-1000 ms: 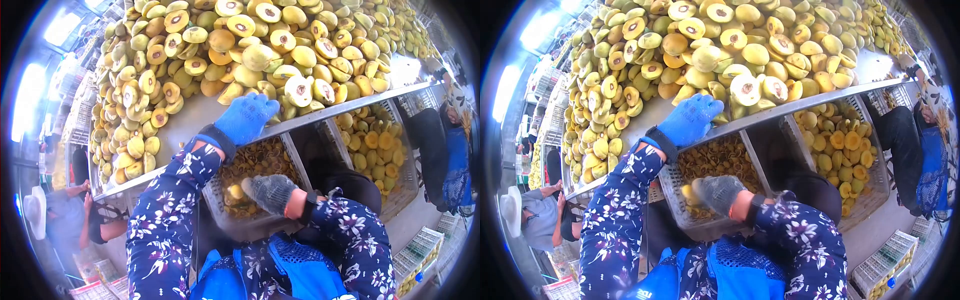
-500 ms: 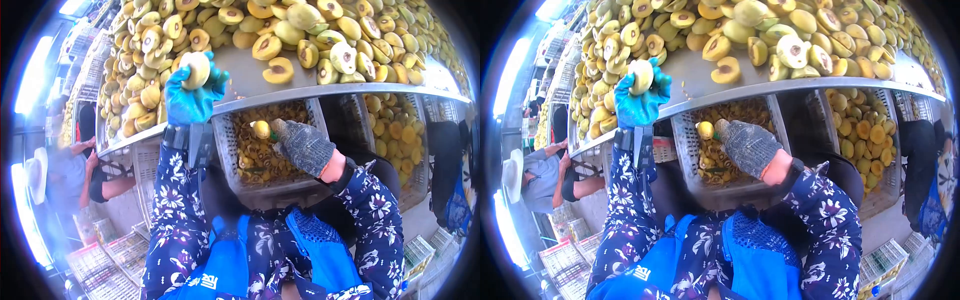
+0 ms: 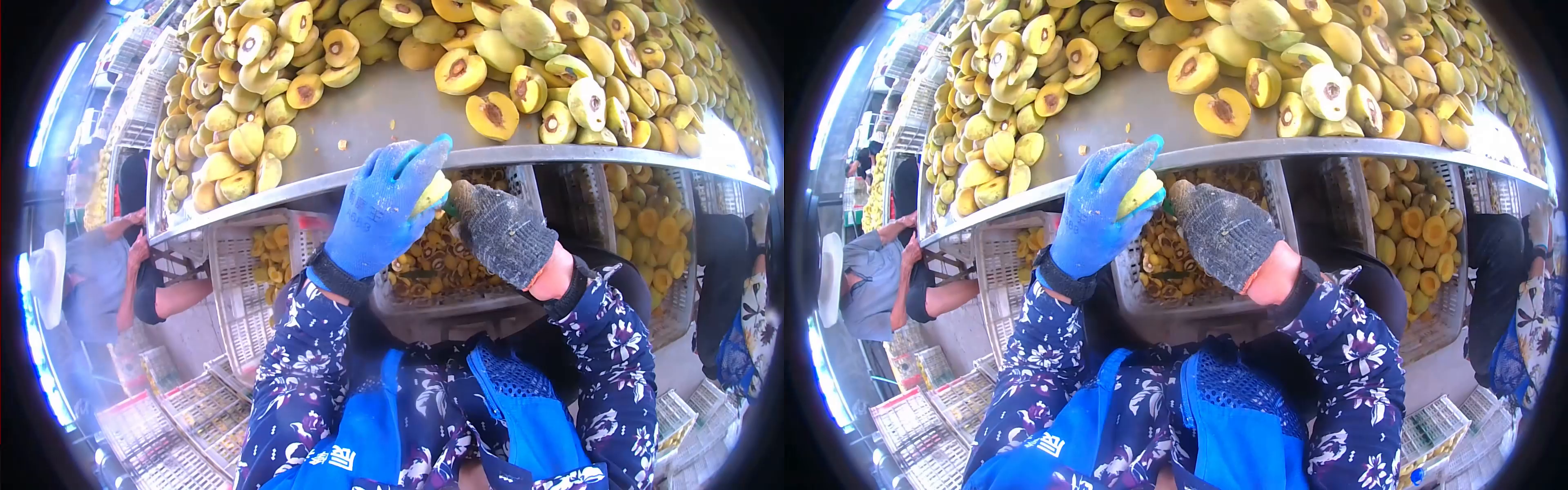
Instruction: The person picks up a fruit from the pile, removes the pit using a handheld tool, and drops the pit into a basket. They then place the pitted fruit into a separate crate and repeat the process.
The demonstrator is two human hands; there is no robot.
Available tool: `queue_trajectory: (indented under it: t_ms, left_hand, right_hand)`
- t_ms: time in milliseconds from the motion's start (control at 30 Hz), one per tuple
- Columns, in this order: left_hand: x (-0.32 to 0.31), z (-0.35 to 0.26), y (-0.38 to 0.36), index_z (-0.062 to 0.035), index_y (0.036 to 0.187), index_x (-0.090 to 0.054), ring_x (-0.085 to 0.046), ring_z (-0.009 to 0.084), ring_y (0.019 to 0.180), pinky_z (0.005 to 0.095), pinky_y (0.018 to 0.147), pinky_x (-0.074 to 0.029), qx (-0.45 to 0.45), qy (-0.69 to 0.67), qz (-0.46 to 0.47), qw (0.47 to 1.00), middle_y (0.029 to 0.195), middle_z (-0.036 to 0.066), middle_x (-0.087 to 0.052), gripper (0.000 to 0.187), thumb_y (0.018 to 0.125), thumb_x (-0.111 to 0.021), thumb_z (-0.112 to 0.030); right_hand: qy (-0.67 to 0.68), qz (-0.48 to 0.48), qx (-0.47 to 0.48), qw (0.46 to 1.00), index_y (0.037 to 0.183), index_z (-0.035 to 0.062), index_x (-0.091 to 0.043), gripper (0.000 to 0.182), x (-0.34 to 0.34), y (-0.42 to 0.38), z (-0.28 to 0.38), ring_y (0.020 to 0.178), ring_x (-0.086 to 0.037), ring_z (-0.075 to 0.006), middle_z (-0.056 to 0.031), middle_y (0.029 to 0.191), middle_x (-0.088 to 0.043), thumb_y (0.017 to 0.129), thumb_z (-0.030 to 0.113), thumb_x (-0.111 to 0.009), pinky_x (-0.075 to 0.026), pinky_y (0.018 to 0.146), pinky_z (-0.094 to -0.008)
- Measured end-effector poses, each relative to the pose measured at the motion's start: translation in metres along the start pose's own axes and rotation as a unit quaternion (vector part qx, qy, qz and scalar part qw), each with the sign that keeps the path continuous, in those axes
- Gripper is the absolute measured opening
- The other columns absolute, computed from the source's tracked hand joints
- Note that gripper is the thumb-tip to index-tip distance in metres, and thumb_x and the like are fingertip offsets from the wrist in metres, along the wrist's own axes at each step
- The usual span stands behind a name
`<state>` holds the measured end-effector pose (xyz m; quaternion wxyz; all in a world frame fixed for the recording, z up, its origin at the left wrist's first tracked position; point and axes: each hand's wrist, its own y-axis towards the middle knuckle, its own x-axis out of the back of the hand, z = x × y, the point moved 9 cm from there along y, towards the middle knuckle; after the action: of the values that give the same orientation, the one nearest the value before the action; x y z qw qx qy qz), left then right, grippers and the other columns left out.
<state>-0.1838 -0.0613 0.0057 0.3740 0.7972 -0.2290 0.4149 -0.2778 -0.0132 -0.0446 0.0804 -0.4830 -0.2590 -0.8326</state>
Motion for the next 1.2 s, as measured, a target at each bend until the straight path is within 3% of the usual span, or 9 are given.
queue_trajectory:
  t_ms: [100, 133, 300, 633, 700, 833, 1100, 1167, 1200]
  left_hand:
    - [0.007, 0.011, 0.001, -0.0051, 0.128, -0.053, -0.060, 0.0237, 0.094, 0.0339, 0.085, -0.049, 0.038, 0.006, -0.040, 0.998, 0.103, 0.013, -0.061, 0.055, 0.077, -0.072, -0.008]
    - [0.015, 0.036, -0.003, -0.0035, 0.129, -0.051, -0.061, 0.0241, 0.094, 0.0345, 0.083, -0.051, 0.181, -0.235, -0.100, 0.950, 0.106, 0.012, -0.061, 0.053, 0.080, -0.069, -0.008]
    - [-0.011, 0.072, -0.020, 0.0037, 0.123, -0.051, -0.062, 0.0226, 0.093, 0.0344, 0.081, -0.054, 0.341, -0.731, -0.212, 0.551, 0.108, 0.014, -0.060, 0.043, 0.097, -0.049, -0.031]
    - [-0.022, 0.061, -0.017, 0.0025, 0.118, -0.052, -0.061, 0.0237, 0.098, 0.0351, 0.087, -0.051, 0.321, -0.680, -0.227, 0.619, 0.112, 0.013, -0.059, 0.042, 0.100, -0.039, -0.033]
    - [-0.006, 0.053, -0.010, 0.0028, 0.118, -0.051, -0.062, 0.0241, 0.097, 0.0364, 0.088, -0.051, 0.274, -0.536, -0.201, 0.773, 0.114, 0.015, -0.058, 0.037, 0.099, -0.041, -0.027]
    - [-0.013, 0.053, -0.014, 0.0034, 0.116, -0.053, -0.061, 0.0223, 0.094, 0.0359, 0.086, -0.051, 0.306, -0.636, -0.226, 0.672, 0.105, 0.015, -0.060, 0.035, 0.099, -0.041, -0.024]
    - [-0.012, 0.056, -0.021, 0.0044, 0.110, -0.056, -0.062, 0.0218, 0.088, 0.0326, 0.078, -0.052, 0.269, -0.589, -0.238, 0.724, 0.098, 0.013, -0.061, 0.036, 0.099, -0.040, -0.027]
    - [0.004, 0.046, -0.018, 0.0051, 0.109, -0.056, -0.063, 0.0221, 0.084, 0.0323, 0.075, -0.053, 0.207, -0.427, -0.229, 0.850, 0.098, 0.013, -0.062, 0.034, 0.098, -0.042, -0.023]
    - [-0.002, 0.048, -0.020, 0.0052, 0.108, -0.057, -0.064, 0.0218, 0.081, 0.0321, 0.074, -0.054, 0.225, -0.566, -0.247, 0.754, 0.100, 0.013, -0.062, 0.030, 0.096, -0.044, -0.019]
  right_hand:
    - [0.017, 0.028, -0.015, 0.999, 0.115, -0.0016, -0.055, 0.034, -0.010, 0.000, -0.001, 0.089, -0.062, -0.0299, -0.0173, 0.096, -0.063, 0.083, 0.010, -0.054, -0.051, 0.077, -0.0386]
    - [0.006, 0.027, -0.012, 1.000, 0.114, -0.0019, -0.055, 0.034, -0.010, 0.001, -0.003, 0.090, -0.062, -0.0309, -0.0176, 0.096, -0.063, 0.083, 0.011, -0.055, -0.051, 0.078, -0.0393]
    - [0.172, 0.065, -0.128, 0.975, 0.103, 0.0011, -0.052, 0.033, -0.003, 0.022, 0.000, 0.083, -0.060, -0.0407, -0.0209, 0.089, -0.062, 0.078, 0.015, -0.069, -0.048, 0.070, -0.0460]
    - [0.146, -0.063, -0.106, 0.982, 0.112, 0.0008, -0.050, 0.038, 0.013, 0.039, 0.013, 0.084, -0.061, -0.0400, -0.0212, 0.091, -0.062, 0.080, 0.014, -0.066, -0.048, 0.072, -0.0473]
    - [0.158, -0.055, -0.118, 0.979, 0.113, 0.0006, -0.049, 0.038, 0.007, 0.041, 0.011, 0.085, -0.061, -0.0403, -0.0212, 0.091, -0.062, 0.080, 0.014, -0.066, -0.048, 0.072, -0.0475]
    - [0.190, -0.069, -0.109, 0.973, 0.114, 0.0002, -0.048, 0.040, -0.006, 0.040, 0.012, 0.086, -0.061, -0.0412, -0.0213, 0.090, -0.062, 0.080, 0.012, -0.066, -0.049, 0.071, -0.0478]
    - [0.261, -0.066, -0.122, 0.955, 0.112, 0.0019, -0.049, 0.036, -0.029, 0.034, 0.013, 0.087, -0.062, -0.0417, -0.0208, 0.090, -0.063, 0.081, 0.010, -0.066, -0.051, 0.069, -0.0455]
    - [0.279, -0.097, -0.102, 0.950, 0.111, 0.0024, -0.049, 0.036, -0.028, 0.030, 0.018, 0.086, -0.062, -0.0416, -0.0205, 0.089, -0.063, 0.081, 0.009, -0.067, -0.051, 0.068, -0.0452]
    - [0.306, -0.061, -0.135, 0.940, 0.111, 0.0024, -0.049, 0.036, -0.029, 0.032, 0.018, 0.084, -0.062, -0.0414, -0.0202, 0.088, -0.064, 0.081, 0.009, -0.067, -0.051, 0.067, -0.0451]
